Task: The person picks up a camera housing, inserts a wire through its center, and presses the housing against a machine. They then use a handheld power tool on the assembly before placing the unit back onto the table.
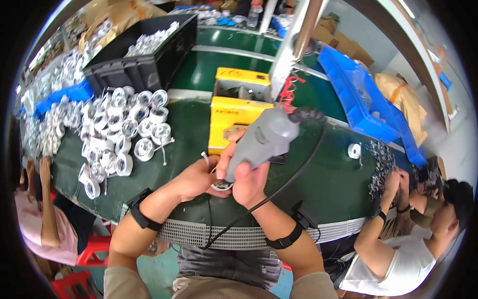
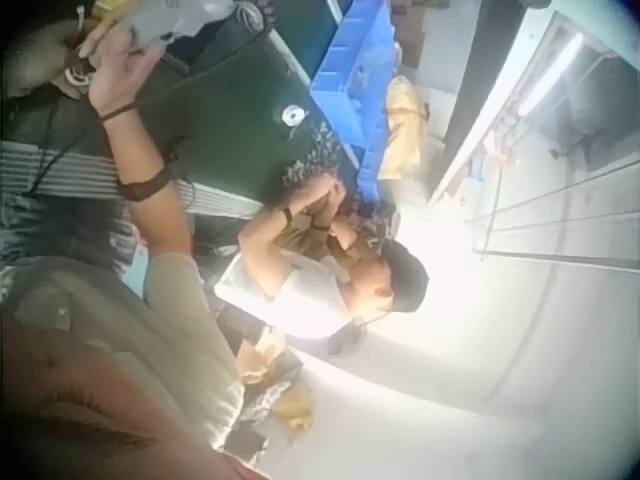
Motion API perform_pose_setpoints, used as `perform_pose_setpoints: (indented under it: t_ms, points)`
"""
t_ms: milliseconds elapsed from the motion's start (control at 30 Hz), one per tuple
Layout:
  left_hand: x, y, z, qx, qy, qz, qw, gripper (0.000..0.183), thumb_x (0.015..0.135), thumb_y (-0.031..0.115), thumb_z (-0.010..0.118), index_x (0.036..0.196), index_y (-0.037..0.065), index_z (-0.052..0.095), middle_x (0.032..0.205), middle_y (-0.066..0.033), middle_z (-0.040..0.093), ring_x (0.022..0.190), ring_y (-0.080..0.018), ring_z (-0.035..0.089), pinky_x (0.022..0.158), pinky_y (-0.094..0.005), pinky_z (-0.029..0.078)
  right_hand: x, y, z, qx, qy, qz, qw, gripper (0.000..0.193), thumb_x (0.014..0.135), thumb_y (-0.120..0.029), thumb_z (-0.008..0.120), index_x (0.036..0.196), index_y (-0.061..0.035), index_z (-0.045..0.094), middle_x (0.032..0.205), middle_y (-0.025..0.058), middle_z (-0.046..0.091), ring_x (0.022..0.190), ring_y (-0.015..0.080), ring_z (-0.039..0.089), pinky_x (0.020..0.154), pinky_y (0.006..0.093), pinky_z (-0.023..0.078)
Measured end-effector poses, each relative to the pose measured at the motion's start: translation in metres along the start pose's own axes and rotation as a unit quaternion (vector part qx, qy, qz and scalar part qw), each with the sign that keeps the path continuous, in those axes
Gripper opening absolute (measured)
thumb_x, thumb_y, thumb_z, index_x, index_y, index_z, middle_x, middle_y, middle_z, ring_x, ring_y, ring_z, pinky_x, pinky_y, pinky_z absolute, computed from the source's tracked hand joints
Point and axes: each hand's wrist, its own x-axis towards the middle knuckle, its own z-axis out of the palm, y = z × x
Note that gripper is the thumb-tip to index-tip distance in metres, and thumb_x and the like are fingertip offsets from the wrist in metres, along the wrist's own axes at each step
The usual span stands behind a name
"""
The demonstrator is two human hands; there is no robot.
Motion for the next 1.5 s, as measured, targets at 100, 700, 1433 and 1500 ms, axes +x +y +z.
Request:
perform_pose_setpoints:
  t_ms: [100, 700, 1433, 1500]
  points:
    - [-0.030, 0.035, -0.022, 0.365, 0.061, 0.020, 0.929, 0.030, 0.082, 0.011, 0.057, 0.111, 0.003, 0.061, 0.071, -0.0130, 0.066, 0.071, -0.0226, 0.069, 0.059, -0.0350, 0.053, 0.003, 0.007, -0.022, 0.074, -0.013, 0.012, 0.997, 0.069, 0.088, -0.060, 0.055, 0.121, 0.0002, 0.043, 0.090, 0.0063, 0.057, 0.078, 0.0138, 0.057, 0.075, 0.0282, 0.047]
    - [-0.054, 0.048, -0.029, 0.529, -0.100, 0.054, 0.841, 0.026, 0.088, 0.024, 0.064, 0.081, -0.001, 0.068, 0.066, -0.0085, 0.068, 0.055, -0.0143, 0.063, 0.053, -0.0274, 0.049, 0.000, -0.039, -0.273, -0.636, 0.222, 0.137, 0.726, 0.052, 0.071, -0.031, 0.080, 0.111, -0.0024, 0.062, 0.103, 0.0194, 0.067, 0.093, 0.0339, 0.066, 0.081, 0.0401, 0.054]
    - [-0.013, 0.002, -0.009, 0.000, -0.079, 0.116, 0.990, 0.057, 0.076, -0.007, 0.069, 0.128, 0.003, 0.049, 0.114, -0.0058, 0.058, 0.106, -0.0188, 0.057, 0.093, -0.0339, 0.049, -0.022, -0.015, -0.069, -0.182, -0.125, 0.248, 0.943, 0.018, 0.091, -0.008, 0.063, 0.106, 0.0016, 0.064, 0.085, 0.0039, 0.066, 0.072, 0.0071, 0.059, 0.064, 0.0221, 0.049]
    - [-0.012, 0.003, -0.008, -0.039, -0.086, 0.116, 0.989, 0.053, 0.079, -0.005, 0.067, 0.127, 0.003, 0.048, 0.113, -0.0075, 0.058, 0.106, -0.0201, 0.058, 0.092, -0.0352, 0.049, -0.021, -0.016, -0.070, -0.147, -0.110, 0.284, 0.941, 0.016, 0.091, -0.008, 0.064, 0.103, 0.0020, 0.065, 0.083, 0.0035, 0.066, 0.072, 0.0070, 0.060, 0.064, 0.0219, 0.049]
